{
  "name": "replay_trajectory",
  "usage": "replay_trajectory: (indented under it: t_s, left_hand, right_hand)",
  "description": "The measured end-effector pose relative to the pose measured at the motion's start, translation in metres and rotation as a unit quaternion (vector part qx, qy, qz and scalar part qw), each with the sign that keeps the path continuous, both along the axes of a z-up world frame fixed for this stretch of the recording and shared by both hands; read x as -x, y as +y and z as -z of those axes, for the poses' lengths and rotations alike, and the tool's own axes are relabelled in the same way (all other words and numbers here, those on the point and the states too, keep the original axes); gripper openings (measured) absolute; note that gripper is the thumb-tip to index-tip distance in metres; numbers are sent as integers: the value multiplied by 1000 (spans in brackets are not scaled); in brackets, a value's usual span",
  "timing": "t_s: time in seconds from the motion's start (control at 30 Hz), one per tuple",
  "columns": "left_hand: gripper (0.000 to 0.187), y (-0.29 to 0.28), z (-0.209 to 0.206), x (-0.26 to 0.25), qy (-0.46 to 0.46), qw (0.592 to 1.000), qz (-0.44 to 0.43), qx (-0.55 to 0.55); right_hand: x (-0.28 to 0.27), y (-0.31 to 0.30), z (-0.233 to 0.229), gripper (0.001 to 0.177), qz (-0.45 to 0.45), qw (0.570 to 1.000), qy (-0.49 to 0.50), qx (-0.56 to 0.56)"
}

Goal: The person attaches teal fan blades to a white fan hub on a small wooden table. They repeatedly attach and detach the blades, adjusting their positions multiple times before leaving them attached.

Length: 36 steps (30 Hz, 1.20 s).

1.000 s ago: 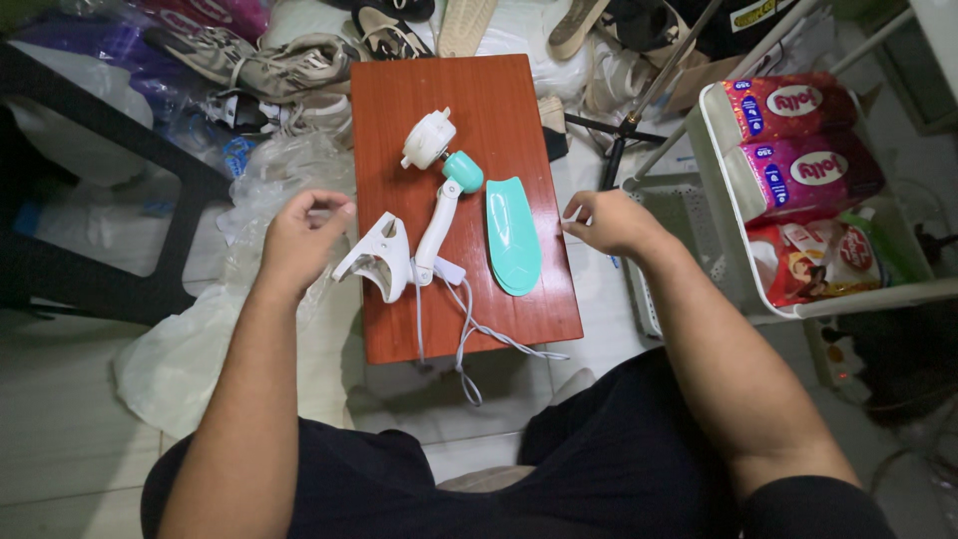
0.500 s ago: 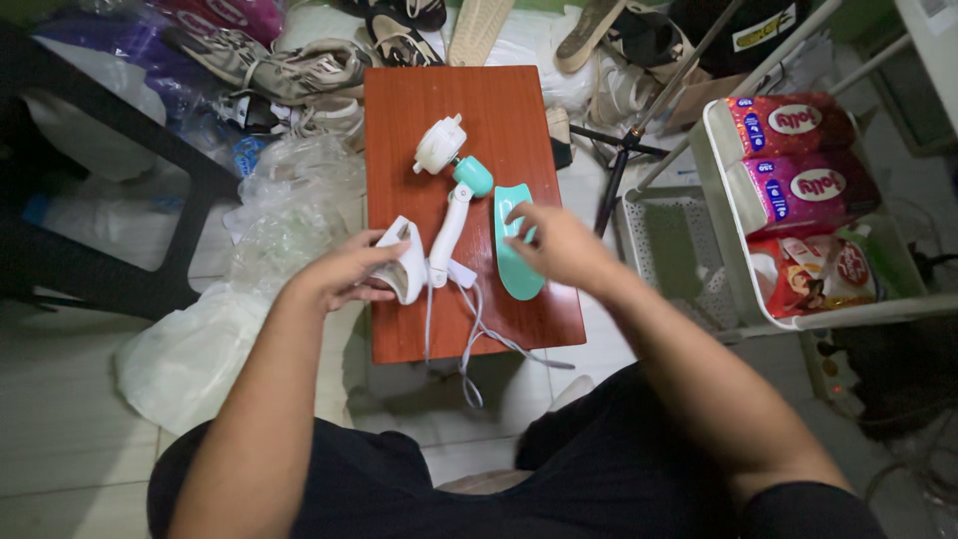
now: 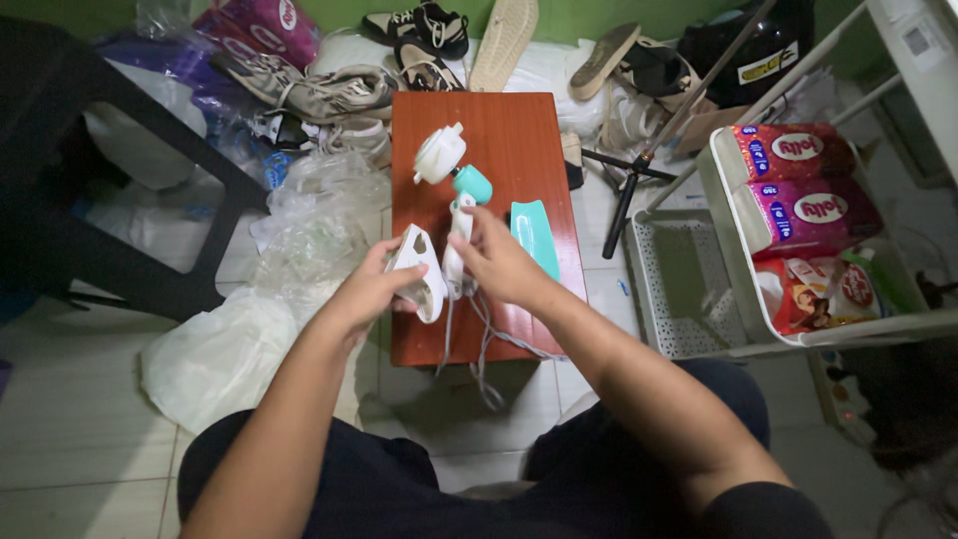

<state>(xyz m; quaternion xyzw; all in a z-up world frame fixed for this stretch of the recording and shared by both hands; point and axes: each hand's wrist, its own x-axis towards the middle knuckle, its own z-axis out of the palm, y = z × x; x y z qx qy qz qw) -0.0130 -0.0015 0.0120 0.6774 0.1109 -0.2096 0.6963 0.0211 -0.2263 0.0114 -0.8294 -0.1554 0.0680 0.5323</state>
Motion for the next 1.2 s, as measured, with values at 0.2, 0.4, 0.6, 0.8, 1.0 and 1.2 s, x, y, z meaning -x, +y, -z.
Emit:
replay_trajectory:
  t_s: [0.2, 0.4, 0.6, 0.8, 1.0, 1.2]
  left_hand:
    - [74, 5, -32, 70, -171, 977, 19, -122]
    - [73, 0, -57, 148, -331, 909, -3, -252]
    - [73, -16, -66, 212, -328, 894, 23, -305]
    - [73, -33, -62, 235, -255, 899, 56, -350]
    - [98, -40, -66, 231, -273, 859, 171, -399]
    - [82, 8, -83, 171, -236, 894, 128, -359]
  right_hand:
    - [-2, 14, -20, 66, 55, 997, 44, -25]
    - [38, 31, -31, 68, -14, 998, 17, -61]
    - [79, 32, -23, 63, -100, 985, 89, -105]
    - [100, 25, 9, 59, -122, 982, 83, -118]
    - [106, 12, 51, 58, -94, 966, 181, -158]
    - [119, 10, 74, 78, -98, 974, 99, -176]
